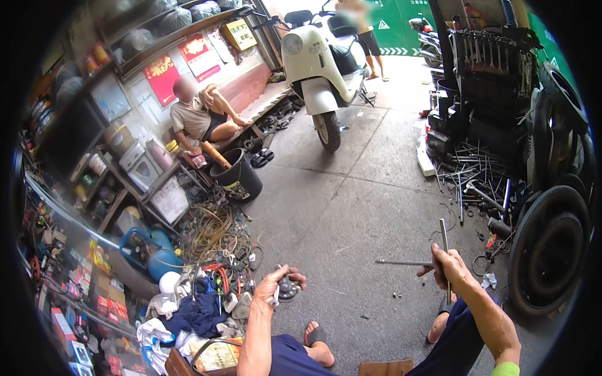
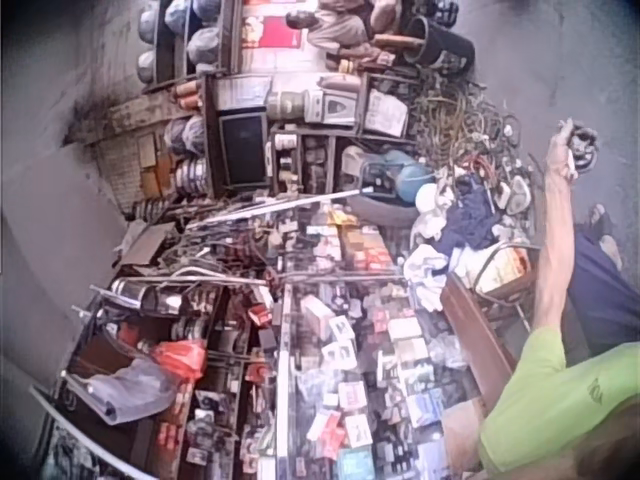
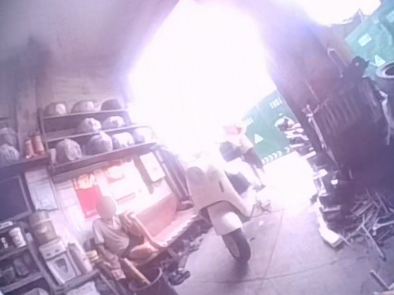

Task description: The person sits on the floor and repeatedly joins two metal rods together, then separates them. They handle the rods with both hands, aligning the ends and twisting them to connect or disconnect the pieces.

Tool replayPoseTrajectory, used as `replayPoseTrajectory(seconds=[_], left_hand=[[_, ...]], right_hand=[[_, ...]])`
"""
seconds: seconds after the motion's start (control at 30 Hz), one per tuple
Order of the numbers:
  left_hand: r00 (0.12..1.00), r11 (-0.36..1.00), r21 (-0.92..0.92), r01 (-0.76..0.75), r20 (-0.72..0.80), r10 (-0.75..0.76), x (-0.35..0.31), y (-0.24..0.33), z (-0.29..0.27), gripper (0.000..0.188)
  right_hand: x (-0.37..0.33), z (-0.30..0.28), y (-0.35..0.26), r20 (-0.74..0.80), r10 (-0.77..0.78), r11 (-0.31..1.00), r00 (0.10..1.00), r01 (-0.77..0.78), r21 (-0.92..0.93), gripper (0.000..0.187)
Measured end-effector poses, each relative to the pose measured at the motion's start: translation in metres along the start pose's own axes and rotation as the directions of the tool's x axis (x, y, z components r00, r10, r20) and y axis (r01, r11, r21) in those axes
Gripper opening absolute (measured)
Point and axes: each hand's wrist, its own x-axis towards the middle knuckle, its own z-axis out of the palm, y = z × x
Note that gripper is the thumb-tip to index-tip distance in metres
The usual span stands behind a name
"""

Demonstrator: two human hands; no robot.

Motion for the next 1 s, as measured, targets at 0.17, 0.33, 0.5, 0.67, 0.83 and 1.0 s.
replayPoseTrajectory(seconds=[0.17,0.33,0.5,0.67,0.83,1.0], left_hand=[[0.999,0.981,0.192,-0.001,-0.046,0.010,0.006,-0.014,0.019,0.027],[0.913,0.602,0.764,-0.232,-0.043,0.407,0.013,-0.022,-0.003,0.026],[0.823,0.445,0.834,-0.327,0.020,0.567,0.021,-0.030,0.018,0.022],[0.812,0.345,0.883,-0.318,0.065,0.580,0.020,-0.028,0.018,0.024],[0.778,0.267,0.898,-0.349,0.119,0.617,0.021,-0.027,0.027,0.020],[0.766,0.201,0.915,-0.351,0.157,0.623,0.025,-0.029,0.033,0.019]], right_hand=[[-0.009,0.006,-0.005,0.056,0.048,0.996,0.997,-0.052,0.073,0.056],[-0.003,-0.001,0.009,0.242,-0.149,0.926,0.959,0.049,0.376,0.059],[-0.007,0.004,0.009,0.372,-0.240,0.691,0.897,-0.111,0.714,0.062],[-0.004,0.020,0.005,0.397,-0.313,0.762,0.863,-0.021,0.647,0.062],[-0.001,0.032,0.004,0.438,-0.291,0.750,0.851,-0.081,0.656,0.065],[0.000,0.036,0.002,0.452,-0.248,0.773,0.857,-0.106,0.626,0.066]])
